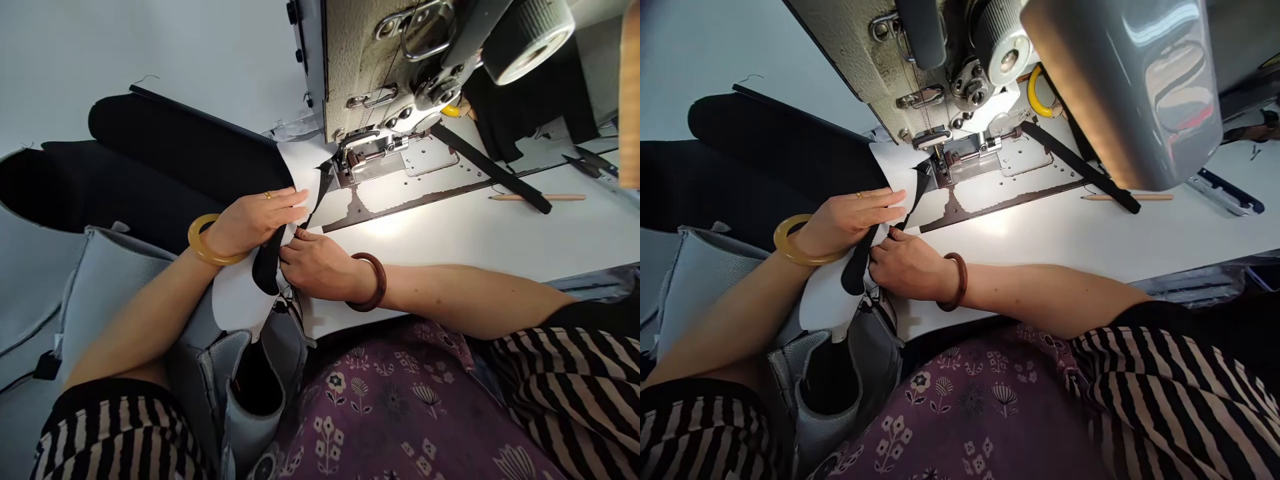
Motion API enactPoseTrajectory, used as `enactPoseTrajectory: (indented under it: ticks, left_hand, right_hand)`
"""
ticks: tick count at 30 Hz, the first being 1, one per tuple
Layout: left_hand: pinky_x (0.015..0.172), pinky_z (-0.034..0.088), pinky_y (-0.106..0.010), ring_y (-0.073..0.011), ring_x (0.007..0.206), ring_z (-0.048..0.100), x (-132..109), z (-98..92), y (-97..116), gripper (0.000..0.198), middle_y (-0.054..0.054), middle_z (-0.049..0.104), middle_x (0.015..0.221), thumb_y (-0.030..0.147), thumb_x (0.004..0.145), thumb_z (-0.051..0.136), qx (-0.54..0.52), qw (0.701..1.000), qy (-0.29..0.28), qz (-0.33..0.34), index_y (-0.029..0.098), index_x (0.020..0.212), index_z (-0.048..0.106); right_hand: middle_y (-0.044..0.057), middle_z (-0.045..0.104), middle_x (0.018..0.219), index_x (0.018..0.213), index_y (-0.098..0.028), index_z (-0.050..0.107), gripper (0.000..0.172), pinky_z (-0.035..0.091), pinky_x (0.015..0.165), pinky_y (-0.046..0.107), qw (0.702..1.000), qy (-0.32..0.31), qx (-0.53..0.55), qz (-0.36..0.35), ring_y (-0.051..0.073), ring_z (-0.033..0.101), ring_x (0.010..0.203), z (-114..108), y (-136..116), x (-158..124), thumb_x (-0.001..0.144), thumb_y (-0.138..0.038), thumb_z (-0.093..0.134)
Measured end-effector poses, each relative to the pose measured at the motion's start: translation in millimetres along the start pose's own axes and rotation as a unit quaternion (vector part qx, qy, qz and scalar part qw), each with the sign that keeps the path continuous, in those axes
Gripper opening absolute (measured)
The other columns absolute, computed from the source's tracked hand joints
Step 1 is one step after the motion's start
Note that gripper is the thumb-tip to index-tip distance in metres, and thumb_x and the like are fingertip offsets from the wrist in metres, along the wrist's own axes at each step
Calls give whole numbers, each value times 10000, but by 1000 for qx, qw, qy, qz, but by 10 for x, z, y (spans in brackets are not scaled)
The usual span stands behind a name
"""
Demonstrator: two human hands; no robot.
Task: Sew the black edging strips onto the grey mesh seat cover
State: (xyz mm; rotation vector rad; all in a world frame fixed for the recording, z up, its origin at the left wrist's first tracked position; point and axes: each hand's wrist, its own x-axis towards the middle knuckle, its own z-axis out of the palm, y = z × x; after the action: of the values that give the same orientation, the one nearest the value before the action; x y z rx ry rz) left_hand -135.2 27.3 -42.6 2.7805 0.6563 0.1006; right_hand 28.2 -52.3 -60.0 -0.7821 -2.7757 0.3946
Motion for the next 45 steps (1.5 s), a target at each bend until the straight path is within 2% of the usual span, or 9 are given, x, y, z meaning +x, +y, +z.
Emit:
enactPoseTrajectory:
  ticks: [4,11,15,17,20,29,36,41,45]
  left_hand:
    - [1084,491,-340,-183,1271,551,-15,13,10,420,-40,608,1338,108,940,306,-4,1000,12,5,200,1112,677]
    - [1082,493,-347,-195,1289,535,45,53,18,394,-58,584,1368,194,973,309,-6,1000,27,-14,201,1121,674]
    - [1102,471,-358,-192,1294,529,84,67,-11,429,-82,585,1362,226,988,265,-1,1000,16,15,157,1129,664]
    - [1100,473,-345,-187,1284,539,79,63,-19,429,-71,592,1356,233,984,268,0,1000,15,0,175,1127,668]
    - [1082,491,-335,-190,1273,550,58,52,-20,403,-50,600,1349,235,967,305,-5,999,24,-34,206,1130,672]
    - [1077,497,-352,-205,1256,566,87,47,-30,388,-36,620,1323,203,935,361,-22,999,7,-43,237,1153,680]
    - [1054,517,-364,-210,1231,585,77,72,-46,388,-52,599,1341,190,936,362,-22,999,32,-30,218,1147,686]
    - [1020,536,-335,-207,1211,599,82,93,-62,374,-90,604,1325,178,941,363,-3,997,75,-1,171,1121,691]
    - [1026,531,-339,-206,1221,593,86,89,-55,383,-75,603,1334,172,935,359,-11,998,59,-14,192,1130,688]
  right_hand:
    - [102,676,843,846,-107,688,317,468,879,396,1000,0,0,-1,210,610,844,7,-5,-9,925,-69,383]
    - [110,680,864,872,-96,695,296,451,916,398,1000,2,-5,-5,216,604,889,15,-7,-17,924,-81,404]
    - [105,676,834,853,-102,694,283,458,853,373,1000,-6,5,-4,205,594,870,6,-1,-12,912,-66,420]
    - [104,684,856,846,-103,698,282,453,887,385,1000,-11,2,-4,206,600,881,-3,2,-10,912,-67,427]
    - [101,690,874,837,-106,701,287,431,954,419,1000,-17,-10,-6,212,608,901,-14,2,-7,920,-78,428]
    - [107,682,847,830,-103,697,280,437,896,411,1000,-20,5,-6,213,605,870,-28,-1,7,919,-76,433]
    - [100,688,859,823,-114,699,289,439,893,414,1000,-15,1,-7,218,612,891,-29,-3,0,922,-77,431]
    - [99,690,882,823,-114,701,286,431,934,424,1000,-19,0,-2,223,621,919,-18,-10,-13,923,-83,435]
    - [100,686,870,817,-116,698,288,431,901,409,1000,-14,8,-2,220,614,904,-15,-15,-11,919,-72,432]
